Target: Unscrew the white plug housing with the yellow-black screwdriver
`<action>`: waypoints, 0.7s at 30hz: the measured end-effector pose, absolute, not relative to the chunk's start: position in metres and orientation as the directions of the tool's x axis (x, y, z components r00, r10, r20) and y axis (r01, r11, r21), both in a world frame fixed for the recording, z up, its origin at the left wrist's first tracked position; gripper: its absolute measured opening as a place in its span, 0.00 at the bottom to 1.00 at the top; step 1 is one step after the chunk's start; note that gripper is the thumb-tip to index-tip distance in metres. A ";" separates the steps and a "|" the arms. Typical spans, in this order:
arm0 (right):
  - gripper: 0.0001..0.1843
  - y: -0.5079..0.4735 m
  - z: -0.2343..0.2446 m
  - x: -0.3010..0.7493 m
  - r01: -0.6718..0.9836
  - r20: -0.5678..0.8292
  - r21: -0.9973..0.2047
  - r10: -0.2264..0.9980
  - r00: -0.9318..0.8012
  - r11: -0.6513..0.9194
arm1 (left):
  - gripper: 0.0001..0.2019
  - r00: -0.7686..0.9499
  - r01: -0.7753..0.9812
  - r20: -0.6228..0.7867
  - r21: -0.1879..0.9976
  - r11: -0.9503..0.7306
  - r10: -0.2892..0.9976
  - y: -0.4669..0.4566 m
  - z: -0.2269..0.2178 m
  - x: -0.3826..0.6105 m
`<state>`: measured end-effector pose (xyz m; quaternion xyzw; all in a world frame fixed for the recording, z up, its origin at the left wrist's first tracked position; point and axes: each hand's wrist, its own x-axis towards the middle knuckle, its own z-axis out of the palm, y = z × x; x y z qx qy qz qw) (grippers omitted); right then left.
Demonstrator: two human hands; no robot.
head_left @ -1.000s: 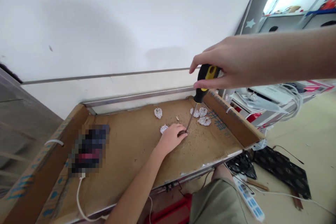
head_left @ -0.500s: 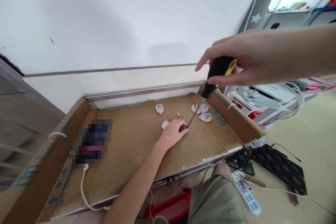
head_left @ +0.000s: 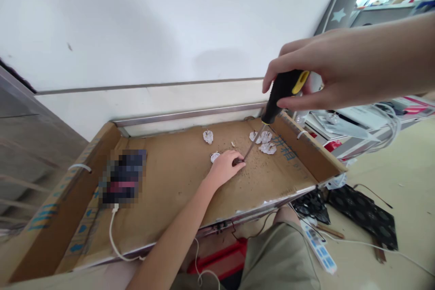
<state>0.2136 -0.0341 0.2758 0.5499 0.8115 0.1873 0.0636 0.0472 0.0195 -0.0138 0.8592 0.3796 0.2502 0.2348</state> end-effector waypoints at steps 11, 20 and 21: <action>0.27 -0.041 0.278 0.209 0.929 0.065 0.211 0.944 -0.325 0.305 | 0.07 0.569 0.530 0.259 0.610 -0.589 0.781 0.021 -0.016 0.046; 0.11 -0.044 0.279 0.216 0.878 0.189 0.296 0.878 -0.440 0.376 | 0.09 0.575 0.540 0.256 0.594 -0.596 0.777 0.020 -0.015 0.046; 0.13 -0.044 0.279 0.218 0.866 0.186 0.271 0.859 -0.476 0.421 | 0.09 0.577 0.544 0.251 0.592 -0.595 0.777 0.020 -0.015 0.046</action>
